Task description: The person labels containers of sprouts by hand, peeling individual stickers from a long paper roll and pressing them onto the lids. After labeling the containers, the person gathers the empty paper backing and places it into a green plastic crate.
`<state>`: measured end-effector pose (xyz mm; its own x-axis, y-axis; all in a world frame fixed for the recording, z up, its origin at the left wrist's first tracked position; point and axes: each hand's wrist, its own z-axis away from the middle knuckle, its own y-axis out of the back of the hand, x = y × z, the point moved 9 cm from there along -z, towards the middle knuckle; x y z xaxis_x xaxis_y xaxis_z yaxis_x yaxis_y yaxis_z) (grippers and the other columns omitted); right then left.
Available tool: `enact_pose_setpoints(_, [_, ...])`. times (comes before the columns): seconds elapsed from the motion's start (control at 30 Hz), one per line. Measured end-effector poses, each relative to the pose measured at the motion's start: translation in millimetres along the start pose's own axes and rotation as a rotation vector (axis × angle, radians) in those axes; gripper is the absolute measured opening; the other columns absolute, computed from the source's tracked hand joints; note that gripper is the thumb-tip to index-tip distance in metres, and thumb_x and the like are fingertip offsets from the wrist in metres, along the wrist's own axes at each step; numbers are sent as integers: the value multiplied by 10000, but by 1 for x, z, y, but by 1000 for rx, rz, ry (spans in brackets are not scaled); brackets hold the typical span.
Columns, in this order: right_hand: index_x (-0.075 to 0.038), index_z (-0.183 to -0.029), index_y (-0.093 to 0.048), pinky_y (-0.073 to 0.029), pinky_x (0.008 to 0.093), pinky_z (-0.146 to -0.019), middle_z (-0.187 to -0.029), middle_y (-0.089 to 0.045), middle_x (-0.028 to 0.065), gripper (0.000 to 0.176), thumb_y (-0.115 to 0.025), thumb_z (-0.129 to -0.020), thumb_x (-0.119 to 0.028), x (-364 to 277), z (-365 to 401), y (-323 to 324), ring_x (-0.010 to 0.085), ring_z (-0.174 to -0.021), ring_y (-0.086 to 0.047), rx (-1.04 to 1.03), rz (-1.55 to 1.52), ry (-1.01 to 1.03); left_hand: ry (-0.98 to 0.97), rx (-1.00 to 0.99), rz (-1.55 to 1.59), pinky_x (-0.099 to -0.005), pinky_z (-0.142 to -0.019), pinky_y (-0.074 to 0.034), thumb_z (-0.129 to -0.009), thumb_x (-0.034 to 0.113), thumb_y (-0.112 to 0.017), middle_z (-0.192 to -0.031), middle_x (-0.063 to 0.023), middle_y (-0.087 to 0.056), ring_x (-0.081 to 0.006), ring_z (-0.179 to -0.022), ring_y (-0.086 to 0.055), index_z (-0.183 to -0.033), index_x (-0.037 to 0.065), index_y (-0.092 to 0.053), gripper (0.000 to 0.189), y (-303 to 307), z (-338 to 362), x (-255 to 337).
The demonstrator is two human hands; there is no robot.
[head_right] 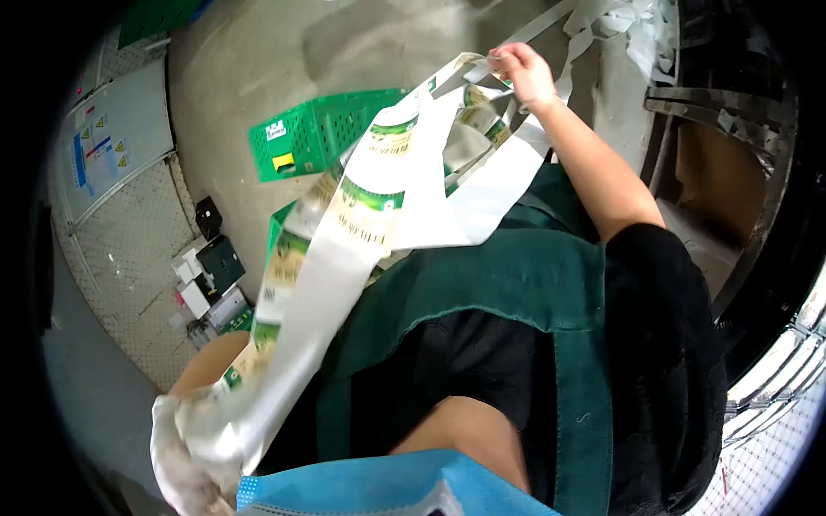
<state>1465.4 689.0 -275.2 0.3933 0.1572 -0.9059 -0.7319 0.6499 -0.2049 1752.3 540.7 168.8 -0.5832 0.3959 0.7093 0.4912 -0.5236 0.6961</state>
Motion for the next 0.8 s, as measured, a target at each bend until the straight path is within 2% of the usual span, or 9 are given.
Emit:
enact_pose_setpoints(0.13, [-32,-825,-524,-437,224,-658,-907,-604,88,100,-459,-860,-101,-61,9,46,129,-824,-566,59,-303,200,-10,18,24,-219,-655,-440,-821,209,-480,-882,-81,-565,-125,-725,-539,-1144,-41,-419,412,1,9,-3])
enact_pose_setpoints(0.27, [-22,-861,-561,-431,233,-604,-785,-622,67,449,-477,-813,-460,-50,48,-9,96,-701,-568,-324,252,-167,11,14,21,-220,-656,-438,-818,211,-483,-875,-78,-565,-126,-731,-538,-1137,-40,-428,410,1,18,-3])
enact_pose_setpoints(0.37, [0,-1038,-518,-434,270,-739,-813,-627,93,612,-395,-811,-555,-18,92,-52,150,-769,-576,-593,349,-452,25,22,16,-221,-657,-437,-816,213,-485,-870,-76,-565,-126,-735,-537,-1131,-40,-435,408,2,25,-4])
enact_pose_setpoints(0.43, [3,-1089,-487,-379,293,-846,-848,-621,123,669,-349,-809,-589,-38,92,-69,175,-876,-551,-551,344,-115,42,22,12,-221,-658,-436,-814,215,-486,-867,-75,-565,-126,-737,-536,-1128,-39,-440,406,2,23,-7])
enact_pose_setpoints(0.47, [10,-1090,-485,-327,289,-897,-860,-617,132,680,-344,-808,-592,-47,99,-79,192,-945,-517,-554,196,-129,46,37,4,-222,-658,-435,-813,215,-487,-865,-74,-565,-126,-739,-536,-1126,-39,-443,406,7,36,-3])
enact_pose_setpoints(0.6, [86,-1188,-358,-392,257,-825,-1039,-534,178,743,-571,-752,-477,-87,127,-124,176,-927,-523,-730,95,-177,69,60,0,-223,-659,-433,-810,218,-489,-859,-71,-565,-127,-744,-535,-1119,-39,-452,403,11,50,-2])
enact_pose_setpoints(0.63, [113,-1207,-300,-432,260,-758,-958,-564,177,763,-655,-709,-343,-95,127,-128,188,-871,-545,-667,174,-235,67,65,0,-223,-660,-433,-809,218,-490,-857,-70,-565,-127,-746,-535,-1117,-39,-454,403,12,53,-2])
enact_pose_setpoints(0.73, [117,-1228,-236,-452,235,-633,-814,-597,129,687,-581,-639,40,-67,111,-150,178,-729,-569,-618,-133,-331,61,72,4,-224,-661,-431,-806,220,-492,-852,-68,-565,-127,-750,-534,-1112,-38,-461,401,8,54,-4])
enact_pose_setpoints(0.8, [76,-1220,-278,-433,225,-669,-813,-594,107,615,-537,-663,36,-102,95,-119,151,-754,-550,-506,-181,-137,49,90,13,-225,-661,-430,-805,221,-493,-849,-67,-565,-127,-752,-534,-1108,-38,-466,400,13,69,1])
